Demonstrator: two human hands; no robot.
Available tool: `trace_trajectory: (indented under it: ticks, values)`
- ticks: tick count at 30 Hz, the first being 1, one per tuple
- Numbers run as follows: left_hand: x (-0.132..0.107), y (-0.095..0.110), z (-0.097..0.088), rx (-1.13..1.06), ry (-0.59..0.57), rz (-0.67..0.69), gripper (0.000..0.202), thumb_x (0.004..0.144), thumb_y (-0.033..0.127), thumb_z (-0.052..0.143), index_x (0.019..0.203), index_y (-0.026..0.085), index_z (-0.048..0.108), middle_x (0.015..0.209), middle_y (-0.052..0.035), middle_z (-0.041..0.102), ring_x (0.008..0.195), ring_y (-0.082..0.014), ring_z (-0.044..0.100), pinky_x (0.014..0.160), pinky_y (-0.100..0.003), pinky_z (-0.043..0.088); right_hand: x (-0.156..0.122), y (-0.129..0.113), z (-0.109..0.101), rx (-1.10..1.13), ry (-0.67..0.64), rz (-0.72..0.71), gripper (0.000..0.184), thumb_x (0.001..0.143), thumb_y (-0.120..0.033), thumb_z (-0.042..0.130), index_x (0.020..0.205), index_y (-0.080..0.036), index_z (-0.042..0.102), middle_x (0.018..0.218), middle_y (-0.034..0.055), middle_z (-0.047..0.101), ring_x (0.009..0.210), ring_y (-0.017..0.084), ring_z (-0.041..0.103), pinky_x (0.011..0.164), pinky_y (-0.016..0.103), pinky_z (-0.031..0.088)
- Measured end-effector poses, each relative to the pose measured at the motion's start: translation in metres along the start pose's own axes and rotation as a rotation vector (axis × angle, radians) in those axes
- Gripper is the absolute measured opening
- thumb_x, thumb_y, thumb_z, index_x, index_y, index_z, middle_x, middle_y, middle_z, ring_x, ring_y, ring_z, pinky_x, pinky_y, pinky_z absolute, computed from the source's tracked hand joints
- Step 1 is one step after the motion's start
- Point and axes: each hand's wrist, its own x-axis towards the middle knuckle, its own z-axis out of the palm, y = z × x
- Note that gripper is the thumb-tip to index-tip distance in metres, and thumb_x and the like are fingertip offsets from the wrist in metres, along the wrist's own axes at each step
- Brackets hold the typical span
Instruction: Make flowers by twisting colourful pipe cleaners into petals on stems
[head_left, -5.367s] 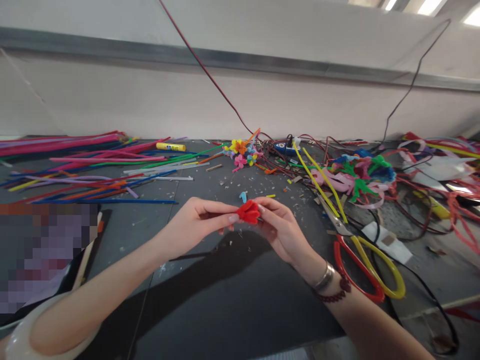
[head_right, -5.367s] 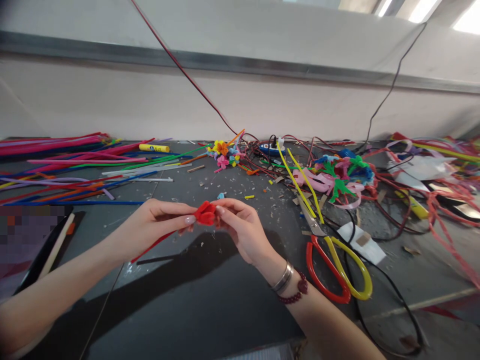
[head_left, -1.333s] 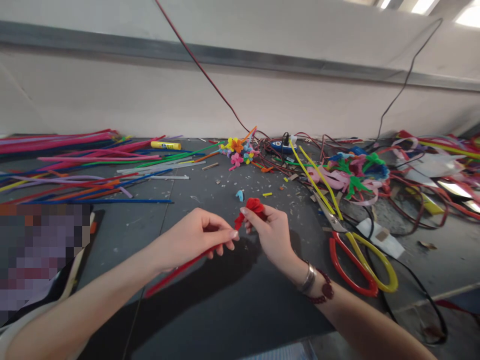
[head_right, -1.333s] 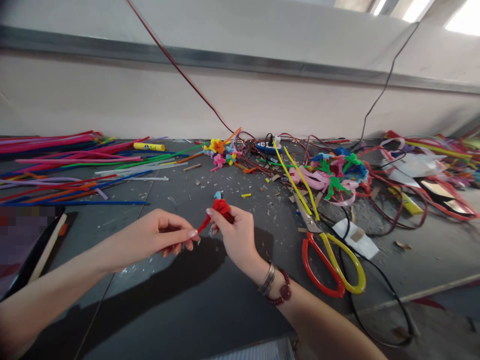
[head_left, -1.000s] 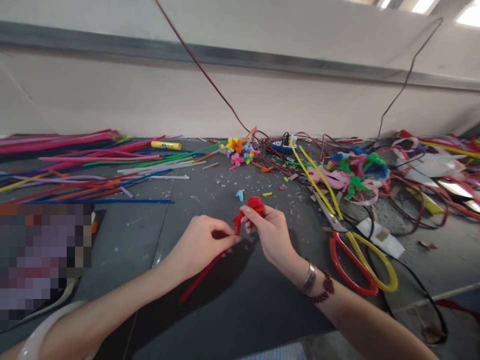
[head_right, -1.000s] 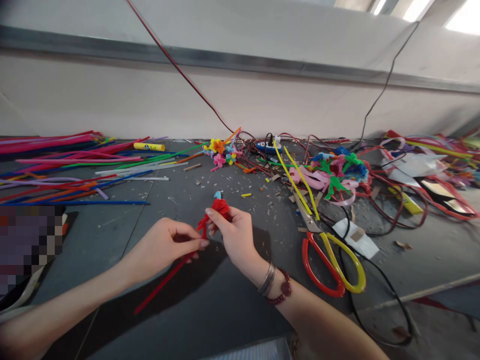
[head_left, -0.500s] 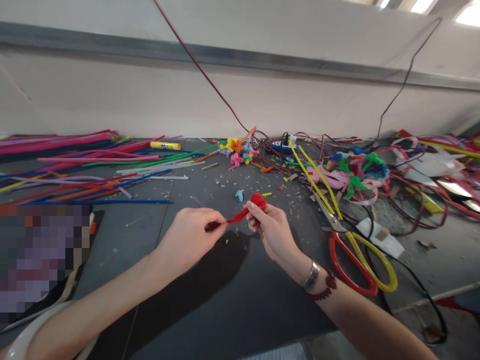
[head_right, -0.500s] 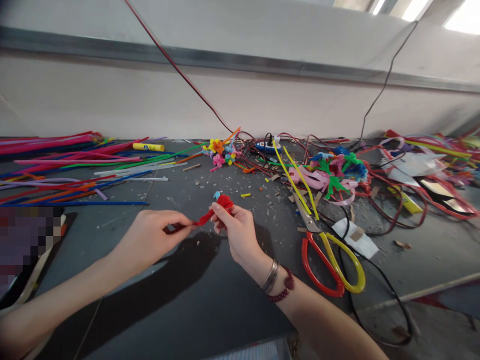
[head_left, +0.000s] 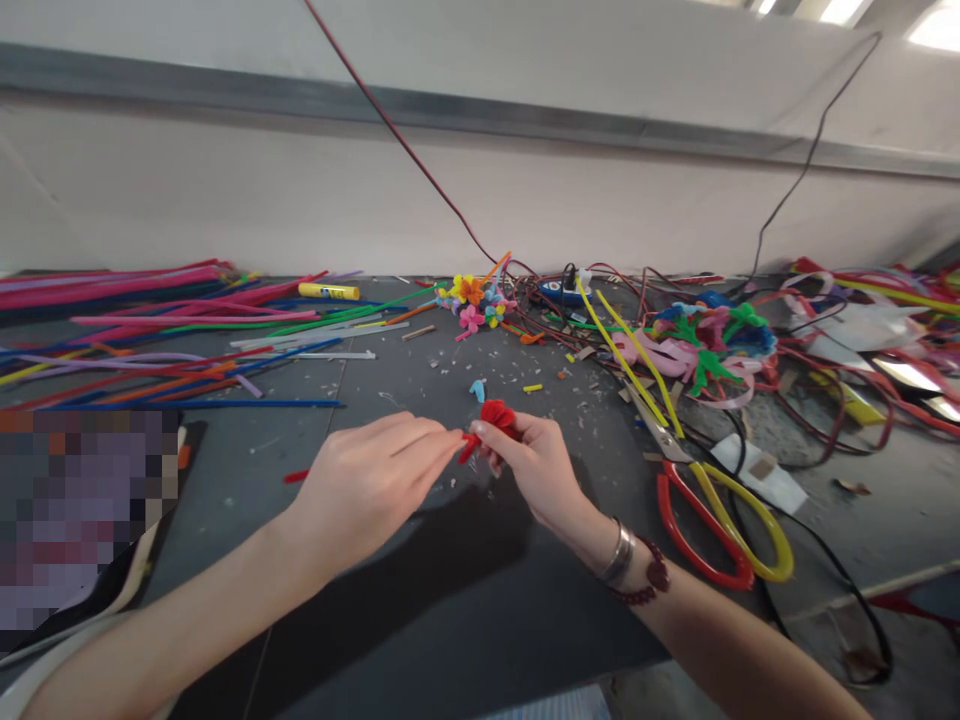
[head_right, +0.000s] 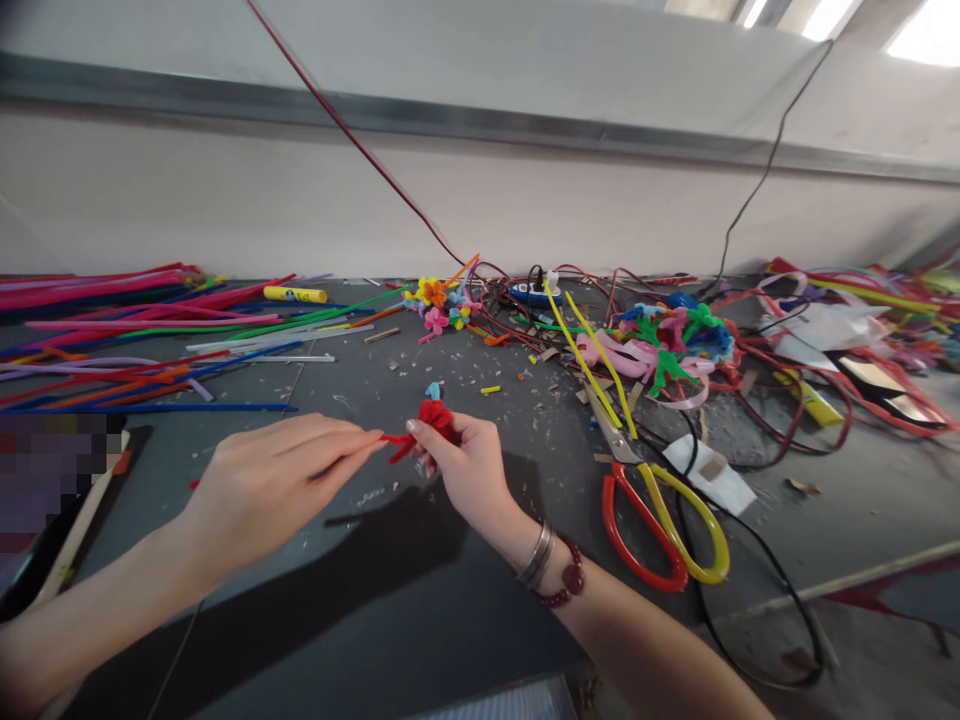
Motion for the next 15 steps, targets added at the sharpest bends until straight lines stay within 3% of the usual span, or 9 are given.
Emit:
trace_trajectory:
  ticks: [4, 9, 15]
  values:
    - [0.001, -0.004, 0.000, -0.034, 0.035, 0.064, 0.012, 0.076, 0.009, 0.058, 0.087, 0.012, 0.063, 0.082, -0.0032, 0.069, 0.072, -0.0146, 0.063, 0.070, -0.025, 0.049, -0.001, 0.000, 0.001, 0.093, -0.168, 0.113, 0.020, 0.074, -0.028, 0.060, 0.062, -0.012, 0.058, 0.051, -0.0032, 0.051, 0.042, 0.004, 0.040, 0.042, 0.018, 0.032]
    - [0.006, -0.017, 0.010, -0.096, 0.096, -0.096, 0.006, 0.078, 0.014, 0.057, 0.076, 0.016, 0.063, 0.073, -0.0002, 0.069, 0.068, -0.0117, 0.063, 0.068, -0.021, 0.048, -0.002, -0.006, 0.001, 0.346, -0.222, 0.259, 0.017, 0.072, -0.026, 0.065, 0.063, -0.012, 0.057, 0.051, -0.0031, 0.053, 0.043, 0.003, 0.042, 0.040, 0.014, 0.029]
    - [-0.001, -0.016, 0.029, -0.271, -0.084, -0.206, 0.017, 0.082, 0.016, 0.049, 0.071, 0.015, 0.061, 0.069, -0.0016, 0.066, 0.062, -0.0115, 0.060, 0.060, -0.021, 0.046, -0.003, -0.004, 0.004, 0.476, -0.157, 0.280, 0.017, 0.070, -0.024, 0.067, 0.062, -0.012, 0.058, 0.051, -0.0031, 0.055, 0.042, 0.001, 0.044, 0.040, 0.012, 0.030]
